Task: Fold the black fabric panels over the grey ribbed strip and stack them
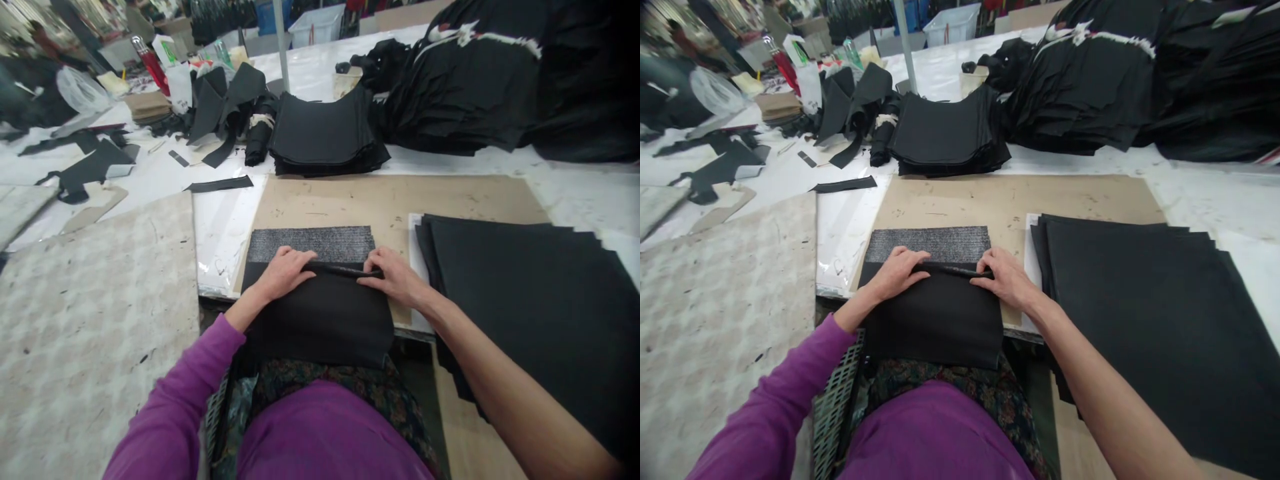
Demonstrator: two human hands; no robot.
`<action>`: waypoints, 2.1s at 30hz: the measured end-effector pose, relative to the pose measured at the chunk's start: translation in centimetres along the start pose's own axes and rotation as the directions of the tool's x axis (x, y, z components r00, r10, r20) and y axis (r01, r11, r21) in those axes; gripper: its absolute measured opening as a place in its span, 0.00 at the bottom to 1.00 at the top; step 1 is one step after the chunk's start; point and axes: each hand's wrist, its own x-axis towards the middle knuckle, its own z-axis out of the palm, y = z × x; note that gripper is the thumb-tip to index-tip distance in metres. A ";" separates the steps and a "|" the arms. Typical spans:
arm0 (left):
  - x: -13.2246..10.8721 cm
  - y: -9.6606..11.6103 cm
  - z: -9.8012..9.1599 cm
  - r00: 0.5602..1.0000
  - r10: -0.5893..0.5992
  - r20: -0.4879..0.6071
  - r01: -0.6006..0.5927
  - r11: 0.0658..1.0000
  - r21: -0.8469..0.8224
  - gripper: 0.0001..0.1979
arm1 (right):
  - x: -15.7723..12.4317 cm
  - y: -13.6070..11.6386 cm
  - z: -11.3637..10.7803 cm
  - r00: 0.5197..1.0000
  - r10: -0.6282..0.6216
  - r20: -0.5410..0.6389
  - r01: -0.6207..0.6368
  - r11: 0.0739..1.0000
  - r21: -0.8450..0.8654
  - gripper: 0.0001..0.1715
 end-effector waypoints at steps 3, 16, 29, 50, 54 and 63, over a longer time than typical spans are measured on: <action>-4.2 -3.9 -2.1 0.995 -0.098 -0.014 0.098 0.995 0.035 0.19 | 0.3 -0.4 -0.1 1.000 0.013 0.019 -0.014 0.996 0.085 0.14; -2.5 -0.9 -5.0 0.953 -0.168 -0.253 0.171 0.985 -0.012 0.16 | -0.4 -1.3 -0.7 0.999 -0.039 0.033 0.035 0.993 0.108 0.04; 5.9 4.7 3.4 0.998 -0.056 -0.035 0.048 0.980 -0.193 0.15 | -1.8 0.6 -2.8 0.998 0.051 -0.021 -0.046 0.976 0.214 0.17; 6.3 3.6 3.9 0.971 0.238 -0.024 -0.236 0.968 0.083 0.15 | -2.0 0.6 -2.7 0.988 -0.143 0.051 0.151 0.958 -0.242 0.19; 6.1 4.7 2.7 0.963 0.267 -0.046 -0.257 0.954 0.157 0.14 | -2.4 -0.5 -3.4 0.974 -0.216 0.061 0.224 0.942 -0.251 0.21; 5.5 4.3 3.4 0.940 0.316 -0.131 -0.258 0.906 0.335 0.11 | -3.6 4.5 -0.5 0.938 -0.313 -0.150 0.261 0.921 -0.288 0.32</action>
